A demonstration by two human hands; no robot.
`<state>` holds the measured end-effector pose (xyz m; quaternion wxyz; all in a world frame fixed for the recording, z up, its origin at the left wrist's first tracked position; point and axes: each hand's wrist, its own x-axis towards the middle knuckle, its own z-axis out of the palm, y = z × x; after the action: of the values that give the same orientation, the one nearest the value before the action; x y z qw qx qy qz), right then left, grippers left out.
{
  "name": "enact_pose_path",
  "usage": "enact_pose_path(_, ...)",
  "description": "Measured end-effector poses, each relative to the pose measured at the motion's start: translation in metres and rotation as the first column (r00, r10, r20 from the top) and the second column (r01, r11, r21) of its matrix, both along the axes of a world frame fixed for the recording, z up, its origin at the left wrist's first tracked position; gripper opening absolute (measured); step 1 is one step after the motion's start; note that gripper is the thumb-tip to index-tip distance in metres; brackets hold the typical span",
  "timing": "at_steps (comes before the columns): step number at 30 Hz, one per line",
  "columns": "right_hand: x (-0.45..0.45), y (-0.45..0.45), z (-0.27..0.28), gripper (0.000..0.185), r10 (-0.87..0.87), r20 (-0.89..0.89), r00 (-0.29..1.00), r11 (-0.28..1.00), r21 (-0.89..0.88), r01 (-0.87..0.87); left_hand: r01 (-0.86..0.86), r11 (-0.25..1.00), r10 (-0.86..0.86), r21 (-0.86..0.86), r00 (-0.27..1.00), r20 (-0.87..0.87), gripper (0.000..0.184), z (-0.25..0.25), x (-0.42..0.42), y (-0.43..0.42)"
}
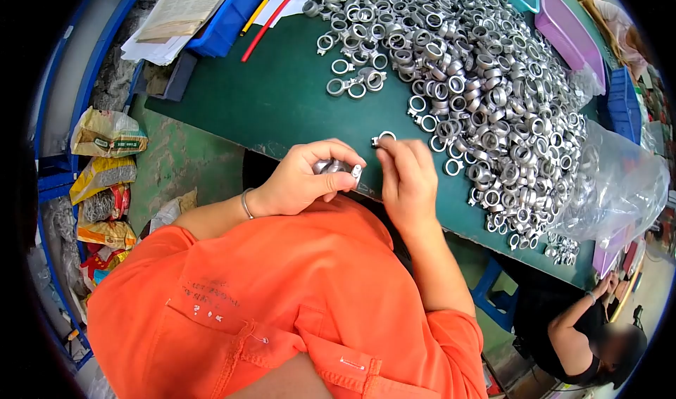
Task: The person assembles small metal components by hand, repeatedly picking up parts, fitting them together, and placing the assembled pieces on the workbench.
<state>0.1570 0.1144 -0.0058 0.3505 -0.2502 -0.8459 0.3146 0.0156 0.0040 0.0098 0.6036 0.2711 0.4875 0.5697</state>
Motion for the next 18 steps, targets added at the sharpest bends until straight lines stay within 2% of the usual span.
enact_pose_path(1,0.002,0.007,-0.004,0.018,-0.013,0.139,0.99,0.994,0.112,-0.003,-0.02,0.995,0.035,0.098,0.986,-0.161,0.014,0.0,0.001,-0.001)
enact_pose_path(2,0.003,0.011,-0.008,0.018,-0.018,0.205,0.979,0.985,0.169,-0.017,-0.003,0.991,0.039,0.135,0.962,-0.269,0.014,-0.001,-0.002,-0.001)
enact_pose_path(3,0.004,0.013,-0.011,0.018,-0.027,0.269,0.963,0.974,0.225,-0.036,-0.001,0.991,0.038,0.135,0.962,-0.269,0.014,-0.001,-0.002,-0.001)
enact_pose_path(5,0.005,0.011,-0.013,0.018,-0.034,0.27,0.962,0.971,0.236,-0.032,-0.042,0.965,0.128,0.26,0.939,-0.321,0.016,-0.003,-0.001,-0.002)
enact_pose_path(7,0.005,0.009,-0.013,0.019,-0.041,0.273,0.961,0.969,0.246,-0.029,-0.043,0.957,0.146,0.286,0.925,-0.35,0.017,-0.003,-0.001,-0.003)
enact_pose_path(10,0.005,0.004,-0.009,0.016,-0.042,0.233,0.972,0.976,0.216,-0.009,-0.016,0.951,0.142,0.309,0.909,-0.391,0.019,-0.001,-0.001,-0.004)
enact_pose_path(12,0.005,0.001,-0.008,0.016,-0.028,0.139,0.99,0.986,0.166,0.004,0.007,0.954,0.121,0.3,0.907,-0.404,0.021,0.001,-0.002,-0.006)
enact_pose_path(16,0.009,-0.001,-0.01,0.016,-0.001,0.145,0.989,0.996,0.092,-0.012,0.012,0.958,0.109,0.286,0.908,-0.404,0.021,0.001,-0.002,-0.006)
enact_pose_path(18,0.011,-0.003,-0.012,0.014,0.006,0.131,0.991,0.999,-0.039,-0.001,0.008,0.959,0.11,0.282,0.911,-0.398,0.022,-0.001,-0.002,-0.006)
